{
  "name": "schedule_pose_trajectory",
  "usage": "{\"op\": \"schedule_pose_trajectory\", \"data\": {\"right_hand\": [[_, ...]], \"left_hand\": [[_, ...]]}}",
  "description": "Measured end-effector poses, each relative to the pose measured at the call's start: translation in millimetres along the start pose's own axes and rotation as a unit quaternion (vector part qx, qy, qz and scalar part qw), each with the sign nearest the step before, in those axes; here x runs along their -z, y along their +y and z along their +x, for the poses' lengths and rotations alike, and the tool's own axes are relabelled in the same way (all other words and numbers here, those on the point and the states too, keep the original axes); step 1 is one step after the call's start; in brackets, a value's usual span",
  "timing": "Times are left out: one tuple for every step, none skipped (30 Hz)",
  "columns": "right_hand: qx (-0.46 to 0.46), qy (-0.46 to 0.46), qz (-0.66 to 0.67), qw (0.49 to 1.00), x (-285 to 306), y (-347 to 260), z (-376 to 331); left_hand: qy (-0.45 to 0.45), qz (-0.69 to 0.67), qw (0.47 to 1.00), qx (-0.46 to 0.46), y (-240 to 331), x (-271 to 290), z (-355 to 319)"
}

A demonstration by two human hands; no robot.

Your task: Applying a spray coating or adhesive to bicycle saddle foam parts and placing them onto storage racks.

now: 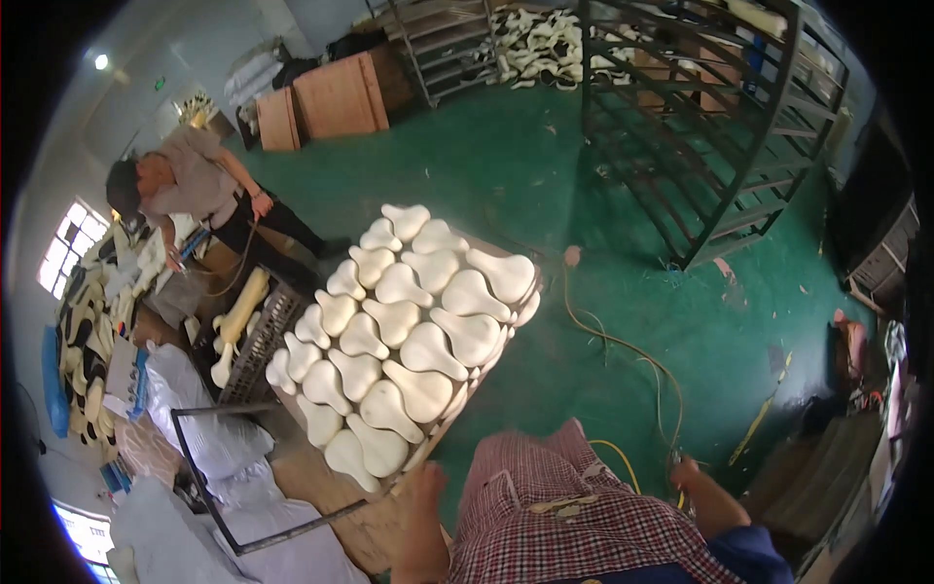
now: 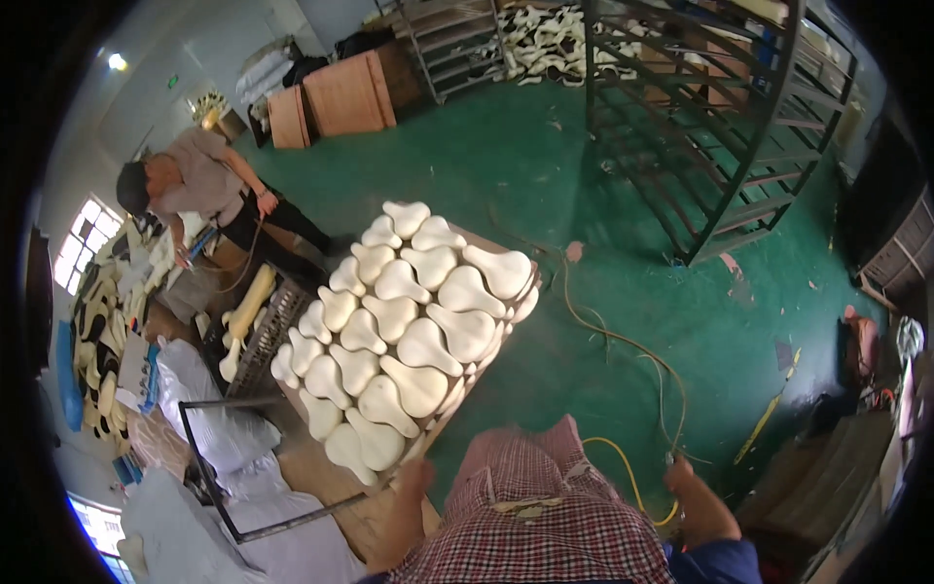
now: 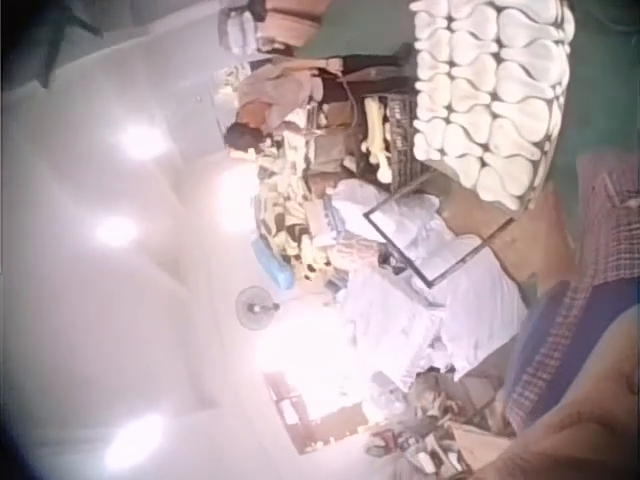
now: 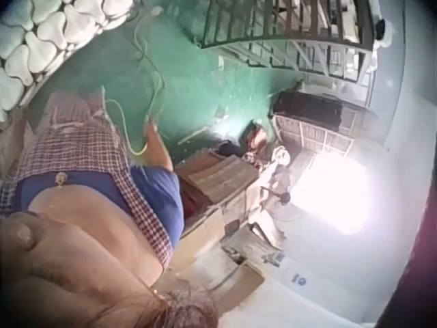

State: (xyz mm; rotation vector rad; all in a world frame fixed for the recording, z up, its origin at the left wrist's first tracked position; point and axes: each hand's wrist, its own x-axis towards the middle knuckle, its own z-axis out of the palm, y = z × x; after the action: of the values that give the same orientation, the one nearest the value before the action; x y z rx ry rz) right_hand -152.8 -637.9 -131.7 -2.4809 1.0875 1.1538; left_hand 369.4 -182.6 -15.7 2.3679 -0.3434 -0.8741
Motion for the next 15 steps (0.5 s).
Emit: {"op": "schedule_pose_trajectory", "data": {"right_hand": [[-0.005, -0.012, -0.013, 1.000, -33, 36, -24], [0.194, -0.186, -0.235, 0.934, 23, -42, -12], [0.205, -0.193, -0.256, 0.925, 6, -16, -34], [0.176, -0.186, -0.191, 0.948, 15, -6, -33], [0.150, -0.180, -0.128, 0.964, 25, -1, -30], [0.122, -0.173, -0.065, 0.975, 35, 3, -28], [0.090, -0.163, 0.001, 0.983, 49, 7, -24], [0.058, -0.151, 0.067, 0.985, 64, 9, -19], [0.026, -0.145, 0.128, 0.981, 75, 16, -26], [-0.001, -0.132, 0.186, 0.974, 96, 24, -22], [-0.022, -0.121, 0.245, 0.962, 116, 28, -18], [-0.055, -0.108, 0.307, 0.944, 127, 34, -18], [-0.085, -0.094, 0.368, 0.921, 140, 38, -15], [-0.111, -0.078, 0.429, 0.893, 153, 32, -3], [-0.132, -0.063, 0.487, 0.861, 167, 25, 10]], "left_hand": [[0.040, -0.349, 0.918, 0.185, 39, -11, 23], [0.078, -0.321, 0.923, 0.194, 41, -6, 19], [0.085, -0.327, 0.923, 0.185, 50, -13, 30], [0.080, -0.324, 0.928, 0.165, 61, -25, 54], [0.061, -0.323, 0.926, 0.184, 69, -36, 73], [0.042, -0.322, 0.924, 0.202, 74, -48, 90], [0.042, -0.326, 0.921, 0.210, 83, -60, 108], [0.014, -0.319, 0.920, 0.225, 92, -69, 126], [-0.014, -0.313, 0.917, 0.247, 91, -81, 131], [-0.006, -0.320, 0.911, 0.259, 86, -92, 144], [0.025, -0.204, 0.959, 0.195, 70, -103, 158], [0.041, -0.080, 0.988, 0.123, 73, -109, 167], [0.045, -0.082, 0.987, 0.133, 76, -117, 169], [0.003, -0.083, 0.988, 0.133, 91, -114, 177], [-0.035, -0.086, 0.987, 0.134, 105, -109, 182]]}}
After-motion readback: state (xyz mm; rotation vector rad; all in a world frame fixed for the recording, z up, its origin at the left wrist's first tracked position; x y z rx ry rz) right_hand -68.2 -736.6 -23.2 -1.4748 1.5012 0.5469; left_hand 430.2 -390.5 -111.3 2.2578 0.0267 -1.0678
